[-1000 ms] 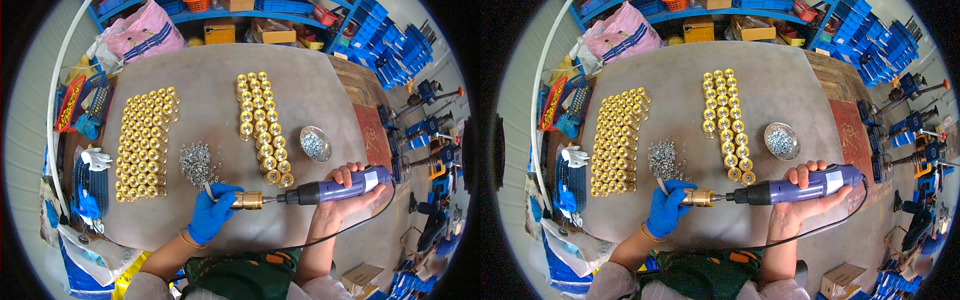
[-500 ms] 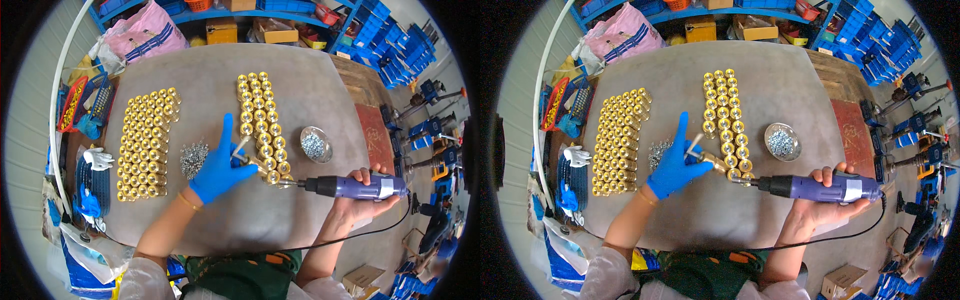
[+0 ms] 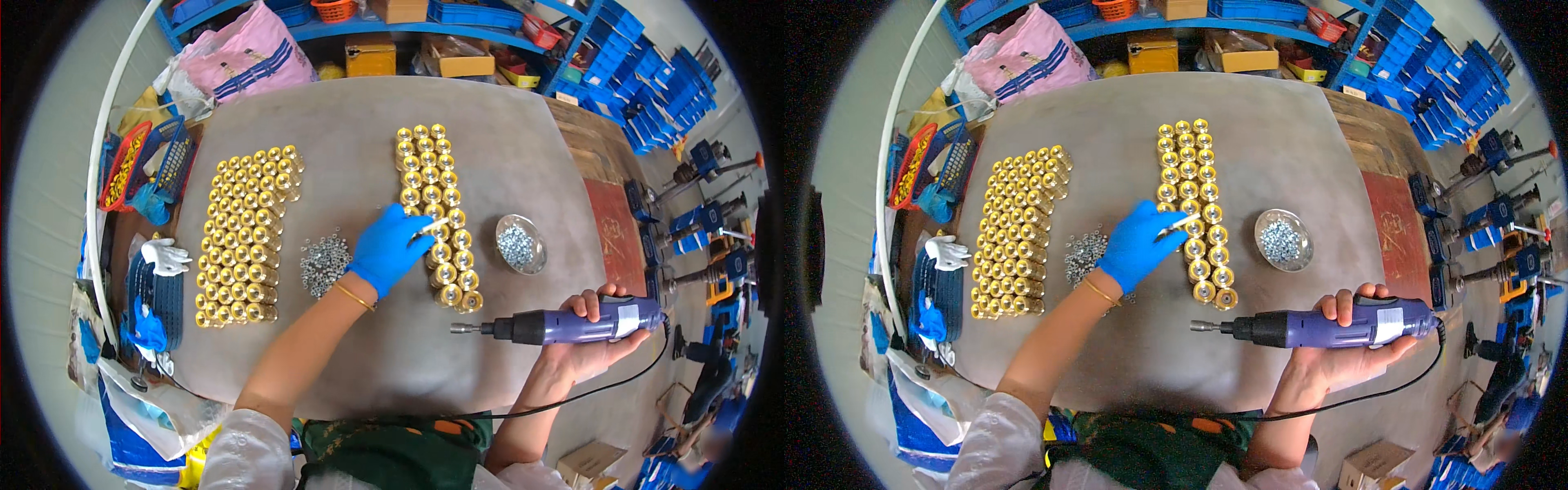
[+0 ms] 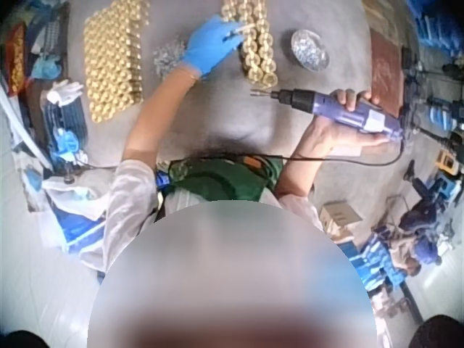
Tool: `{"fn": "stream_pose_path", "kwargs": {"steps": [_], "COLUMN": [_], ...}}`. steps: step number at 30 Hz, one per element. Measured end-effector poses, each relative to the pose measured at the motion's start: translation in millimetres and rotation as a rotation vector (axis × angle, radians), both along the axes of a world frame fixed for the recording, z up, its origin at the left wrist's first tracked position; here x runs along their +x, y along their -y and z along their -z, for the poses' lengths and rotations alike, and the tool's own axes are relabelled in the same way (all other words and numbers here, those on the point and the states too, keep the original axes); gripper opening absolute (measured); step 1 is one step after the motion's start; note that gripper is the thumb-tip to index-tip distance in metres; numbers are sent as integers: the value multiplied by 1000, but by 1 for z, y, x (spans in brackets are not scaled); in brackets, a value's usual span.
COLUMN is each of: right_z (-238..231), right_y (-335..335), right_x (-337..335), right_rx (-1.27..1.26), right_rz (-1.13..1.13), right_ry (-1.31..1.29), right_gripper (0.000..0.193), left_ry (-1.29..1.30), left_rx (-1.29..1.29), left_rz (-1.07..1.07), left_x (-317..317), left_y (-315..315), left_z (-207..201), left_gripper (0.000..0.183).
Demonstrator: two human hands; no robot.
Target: Assembling electronic components by inserting small pins or screws into cylindrical housings using an electric screwdriver.
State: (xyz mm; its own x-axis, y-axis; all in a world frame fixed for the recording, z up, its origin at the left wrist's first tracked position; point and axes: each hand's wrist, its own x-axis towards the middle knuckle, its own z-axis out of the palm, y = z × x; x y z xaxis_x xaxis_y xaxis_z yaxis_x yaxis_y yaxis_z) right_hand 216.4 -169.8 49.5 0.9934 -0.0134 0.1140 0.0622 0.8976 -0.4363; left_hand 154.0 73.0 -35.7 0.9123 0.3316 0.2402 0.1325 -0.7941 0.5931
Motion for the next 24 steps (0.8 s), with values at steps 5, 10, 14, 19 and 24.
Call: {"fn": "stream_pose_path", "kwargs": {"steps": [5,10,14,19,24], "right_z": [0,8,7,10,13], "right_y": [-1,-7,-19,-30,-45], "right_x": [0,1,-7,-6,-5], "right_rx": [-31,-3,-9,18,103], "right_rz": [-36,-119,-162,-201,-173], "right_ry": [17,40,18,4,-79], "right_gripper": [53,54,55,56,56], "left_ry": [27,-86,-110,-17,173], "left_rx": [-648,-156,19,-243,-1347], "left_rz": [-280,-467,-479,-391,12], "left_x": [-18,-53,-59,-68,-100], "left_y": [-24,-79,-87,-71,36], "left_z": [-8,24,45,31,-25], "left_gripper": [19,21,27,27,25]}}
